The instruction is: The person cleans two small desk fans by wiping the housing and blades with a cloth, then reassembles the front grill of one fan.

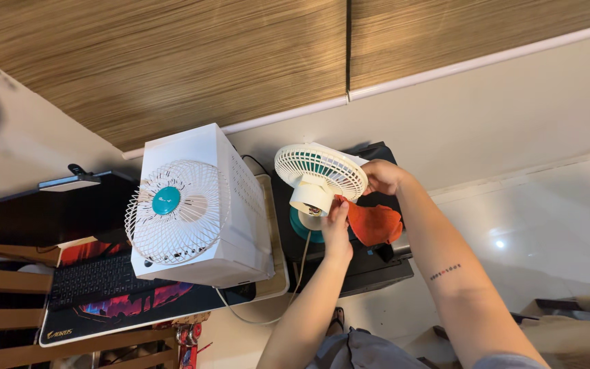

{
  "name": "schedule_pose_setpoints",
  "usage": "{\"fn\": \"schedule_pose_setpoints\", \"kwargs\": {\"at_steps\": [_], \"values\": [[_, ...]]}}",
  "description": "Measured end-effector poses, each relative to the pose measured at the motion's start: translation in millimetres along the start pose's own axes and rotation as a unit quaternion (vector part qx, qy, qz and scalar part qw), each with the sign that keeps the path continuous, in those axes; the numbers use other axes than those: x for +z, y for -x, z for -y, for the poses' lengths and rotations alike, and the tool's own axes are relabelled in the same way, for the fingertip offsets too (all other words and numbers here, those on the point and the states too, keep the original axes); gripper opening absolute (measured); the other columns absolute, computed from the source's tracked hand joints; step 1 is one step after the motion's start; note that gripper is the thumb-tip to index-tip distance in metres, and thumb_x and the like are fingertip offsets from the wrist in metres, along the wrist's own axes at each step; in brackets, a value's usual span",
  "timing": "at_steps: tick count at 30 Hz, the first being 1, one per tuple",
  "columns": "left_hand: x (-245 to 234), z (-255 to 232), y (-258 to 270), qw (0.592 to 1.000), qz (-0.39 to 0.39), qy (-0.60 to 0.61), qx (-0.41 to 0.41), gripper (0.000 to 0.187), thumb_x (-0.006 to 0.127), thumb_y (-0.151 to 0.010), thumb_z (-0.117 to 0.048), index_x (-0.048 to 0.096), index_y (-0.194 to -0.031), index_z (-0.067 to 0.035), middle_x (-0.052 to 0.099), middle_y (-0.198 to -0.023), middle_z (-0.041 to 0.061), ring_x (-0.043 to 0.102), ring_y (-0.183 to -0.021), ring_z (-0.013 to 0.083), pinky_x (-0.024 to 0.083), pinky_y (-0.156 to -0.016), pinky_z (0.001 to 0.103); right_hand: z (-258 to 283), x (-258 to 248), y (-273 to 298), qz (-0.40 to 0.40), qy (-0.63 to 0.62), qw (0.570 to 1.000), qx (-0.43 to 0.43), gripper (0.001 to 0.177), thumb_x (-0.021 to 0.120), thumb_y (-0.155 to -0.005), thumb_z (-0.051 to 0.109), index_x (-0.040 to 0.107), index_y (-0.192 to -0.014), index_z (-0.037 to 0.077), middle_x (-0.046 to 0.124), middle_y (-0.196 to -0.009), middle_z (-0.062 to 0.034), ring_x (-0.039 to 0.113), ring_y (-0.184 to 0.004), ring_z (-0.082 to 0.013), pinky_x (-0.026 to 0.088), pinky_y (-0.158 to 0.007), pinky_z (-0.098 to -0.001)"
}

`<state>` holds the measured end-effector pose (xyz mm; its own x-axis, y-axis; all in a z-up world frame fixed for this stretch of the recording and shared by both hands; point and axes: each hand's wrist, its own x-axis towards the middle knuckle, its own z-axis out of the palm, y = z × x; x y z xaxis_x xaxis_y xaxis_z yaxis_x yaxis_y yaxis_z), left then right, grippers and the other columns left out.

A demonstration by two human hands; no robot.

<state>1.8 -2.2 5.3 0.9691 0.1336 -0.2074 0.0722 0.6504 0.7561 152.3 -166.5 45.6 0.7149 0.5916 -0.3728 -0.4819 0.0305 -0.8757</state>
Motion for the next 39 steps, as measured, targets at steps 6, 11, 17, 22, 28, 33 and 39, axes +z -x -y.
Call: {"fn": "schedule_pose_setpoints", "kwargs": {"at_steps": [6, 11, 17, 22, 28, 33, 39], "values": [[16, -2, 0, 0.996, -0.037, 0.038, 0.076, 0.027, 0.075, -0.092, -0.005, 0.066, -0.117, -0.008, 0.062, -0.106, -0.003, 0.059, -0.106, 0.0076, 0.045, -0.104, 0.029, -1, 25, 3, -0.010, -0.037, 0.999, -0.011, 0.039, 0.072, -0.085, 0.012, 0.067, -0.122, 0.001, 0.077, -0.106, -0.0084, 0.074, -0.091, -0.0187, 0.060, -0.081, -0.0352], [19, -5, -1, 0.993, -0.055, 0.079, 0.074, 0.019, 0.075, -0.092, -0.004, 0.063, -0.106, -0.007, 0.068, -0.108, 0.002, 0.062, -0.107, 0.0121, 0.045, -0.105, 0.032, -6, 30, -8, -0.038, -0.022, 0.998, -0.039, 0.035, 0.079, -0.083, 0.009, 0.073, -0.117, -0.001, 0.078, -0.107, -0.0084, 0.072, -0.093, -0.0153, 0.058, -0.083, -0.0319], [4, 10, -15, 0.990, -0.067, 0.112, 0.057, 0.020, 0.077, -0.088, -0.005, 0.063, -0.103, -0.008, 0.069, -0.107, 0.001, 0.062, -0.106, 0.0131, 0.044, -0.104, 0.035, -24, 17, -29, -0.011, -0.004, 0.995, -0.094, 0.020, 0.078, -0.085, 0.002, 0.079, -0.104, -0.001, 0.079, -0.097, -0.0117, 0.073, -0.082, -0.0147, 0.059, -0.076, -0.0304], [2, 8, -13, 0.989, -0.031, 0.119, 0.082, 0.032, 0.078, -0.095, -0.004, 0.057, -0.119, -0.004, 0.059, -0.115, 0.003, 0.057, -0.116, 0.0172, 0.041, -0.113, 0.039, -28, 18, -35, -0.013, -0.038, 0.995, -0.095, 0.018, 0.073, -0.088, 0.002, 0.078, -0.104, -0.001, 0.079, -0.095, -0.0113, 0.073, -0.078, -0.0135, 0.061, -0.073, -0.0283], [17, -24, 2, 0.976, -0.052, 0.210, 0.010, 0.044, 0.068, -0.091, -0.013, 0.058, -0.134, -0.007, 0.060, -0.134, 0.002, 0.053, -0.127, 0.0169, 0.043, -0.110, 0.040, -30, 35, -31, -0.013, -0.060, 0.992, -0.109, 0.017, 0.071, -0.092, 0.005, 0.077, -0.105, -0.004, 0.078, -0.096, -0.0146, 0.073, -0.077, -0.0156, 0.061, -0.069, -0.0288], [14, -28, -2, 0.971, -0.067, 0.228, 0.002, 0.043, 0.067, -0.093, -0.017, 0.058, -0.134, -0.009, 0.060, -0.134, 0.003, 0.055, -0.126, 0.0177, 0.045, -0.107, 0.039, -37, 47, -28, -0.028, -0.063, 0.989, -0.135, 0.028, 0.070, -0.090, 0.003, 0.072, -0.118, -0.004, 0.077, -0.106, -0.0151, 0.076, -0.085, -0.0159, 0.063, -0.075, -0.0308], [6, -19, -8, 0.978, -0.053, 0.202, -0.019, 0.037, 0.067, -0.094, -0.013, 0.061, -0.129, -0.006, 0.061, -0.127, 0.005, 0.055, -0.120, 0.0192, 0.047, -0.103, 0.039, -46, 50, -20, -0.104, -0.130, 0.978, -0.123, 0.030, 0.065, -0.096, 0.008, 0.067, -0.122, -0.008, 0.075, -0.104, -0.0182, 0.075, -0.084, -0.0216, 0.063, -0.070, -0.0340]]}}
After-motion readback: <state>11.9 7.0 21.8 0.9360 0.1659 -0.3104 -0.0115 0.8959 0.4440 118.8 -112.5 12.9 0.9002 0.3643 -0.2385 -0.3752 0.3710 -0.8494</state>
